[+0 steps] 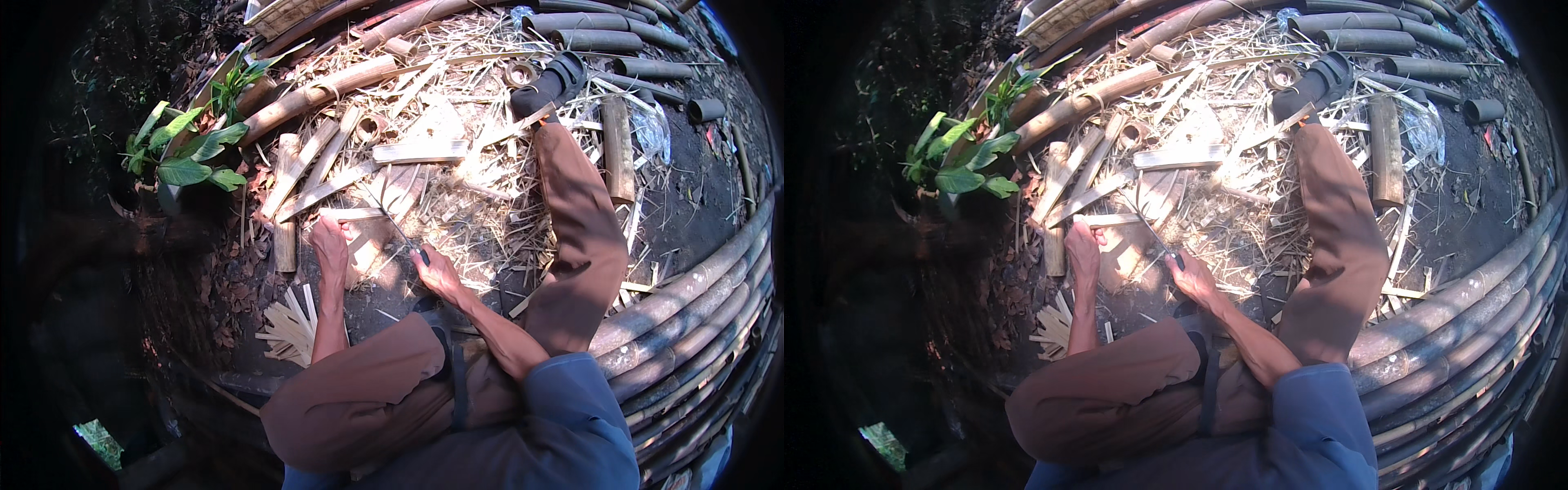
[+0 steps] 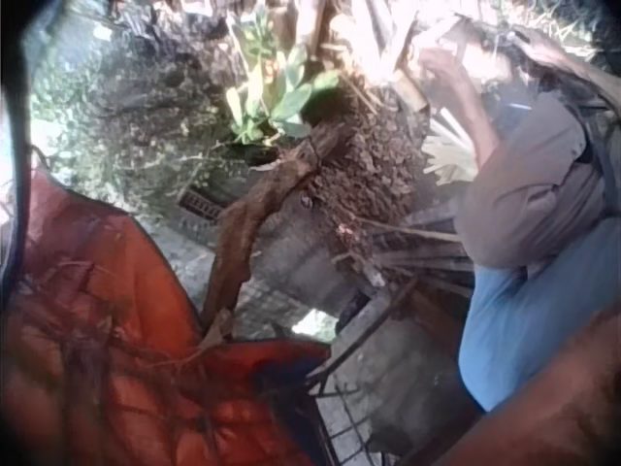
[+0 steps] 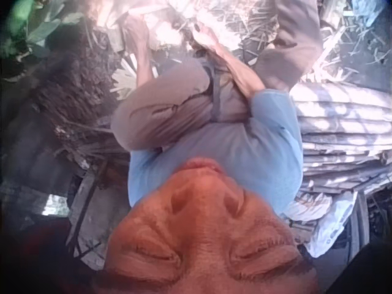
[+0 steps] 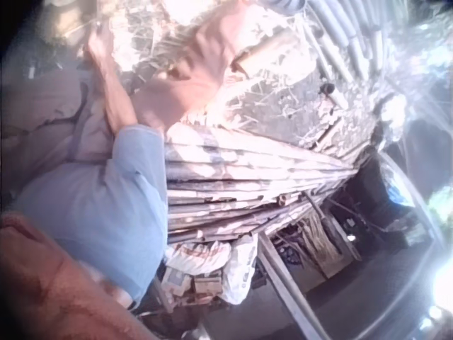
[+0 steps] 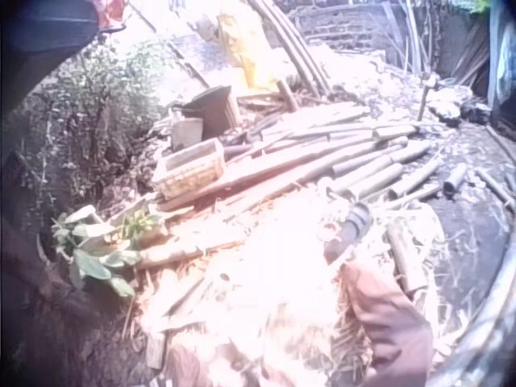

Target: The person sits on the ground and uses a machete to split bamboo pieces into thin strips. They repeatedly position bamboo segments and strike them with the blade, accumulating a pile of narrow bamboo strips.

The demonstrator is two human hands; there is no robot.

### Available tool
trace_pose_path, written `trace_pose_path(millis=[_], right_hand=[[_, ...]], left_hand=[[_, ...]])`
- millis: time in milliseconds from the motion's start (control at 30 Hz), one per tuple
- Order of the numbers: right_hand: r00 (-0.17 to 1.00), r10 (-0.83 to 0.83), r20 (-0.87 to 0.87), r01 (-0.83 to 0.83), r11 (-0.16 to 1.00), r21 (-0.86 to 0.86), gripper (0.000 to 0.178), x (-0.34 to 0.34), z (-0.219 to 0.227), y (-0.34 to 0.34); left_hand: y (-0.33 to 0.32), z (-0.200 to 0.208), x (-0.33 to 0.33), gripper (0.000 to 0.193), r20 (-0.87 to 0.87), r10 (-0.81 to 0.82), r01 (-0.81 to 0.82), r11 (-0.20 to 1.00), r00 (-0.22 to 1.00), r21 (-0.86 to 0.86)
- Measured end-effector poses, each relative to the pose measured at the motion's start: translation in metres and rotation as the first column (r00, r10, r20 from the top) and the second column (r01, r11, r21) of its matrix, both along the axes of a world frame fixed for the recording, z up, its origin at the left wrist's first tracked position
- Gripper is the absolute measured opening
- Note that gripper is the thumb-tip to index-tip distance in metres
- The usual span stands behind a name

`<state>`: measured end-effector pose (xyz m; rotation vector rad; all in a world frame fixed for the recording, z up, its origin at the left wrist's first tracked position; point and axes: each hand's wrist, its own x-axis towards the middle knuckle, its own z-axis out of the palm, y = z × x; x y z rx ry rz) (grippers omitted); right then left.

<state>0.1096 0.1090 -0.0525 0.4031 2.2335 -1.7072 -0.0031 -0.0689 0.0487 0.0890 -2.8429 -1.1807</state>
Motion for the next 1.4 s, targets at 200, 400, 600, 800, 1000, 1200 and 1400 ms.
trace_pose_path(millis=[200,400,600,800,1000,1200,1400], right_hand=[[0.922,0.123,-0.368,-0.107,0.992,0.064,0.033,0.002,0.028,-0.010],[0.985,-0.018,0.172,0.067,0.956,-0.286,0.044,-0.022,-0.007,0.008],[0.998,0.063,-0.022,-0.066,0.976,-0.205,0.046,-0.014,0.035,-0.015],[0.999,-0.045,0.010,0.046,0.986,-0.159,0.050,-0.035,-0.039,-0.003],[0.997,0.039,-0.066,-0.050,0.983,-0.176,0.040,-0.024,0.013,-0.012],[0.998,0.024,-0.051,-0.019,0.995,0.097,0.037,-0.031,-0.018,0.004],[0.993,-0.016,0.120,0.039,0.980,-0.197,0.040,-0.030,-0.001,-0.004]], left_hand=[[0.011,0.004,0.004,0.047,-0.028,0.023,-0.024,1.000,0.999,-0.017],[-0.002,-0.007,-0.009,0.040,-0.002,-0.003,0.003,0.989,1.000,0.151],[-0.034,-0.024,-0.006,0.024,-0.083,-0.025,0.026,0.999,0.996,0.020],[-0.008,-0.010,-0.011,0.025,-0.046,-0.016,0.022,0.992,0.999,0.126],[-0.011,-0.004,-0.002,0.036,0.035,0.093,-0.098,0.980,0.995,0.175],[-0.002,-0.009,-0.007,0.046,-0.031,-0.038,0.040,0.997,0.999,0.068],[-0.023,-0.004,0.009,0.053,0.212,0.307,-0.363,0.873,0.928,0.325]])
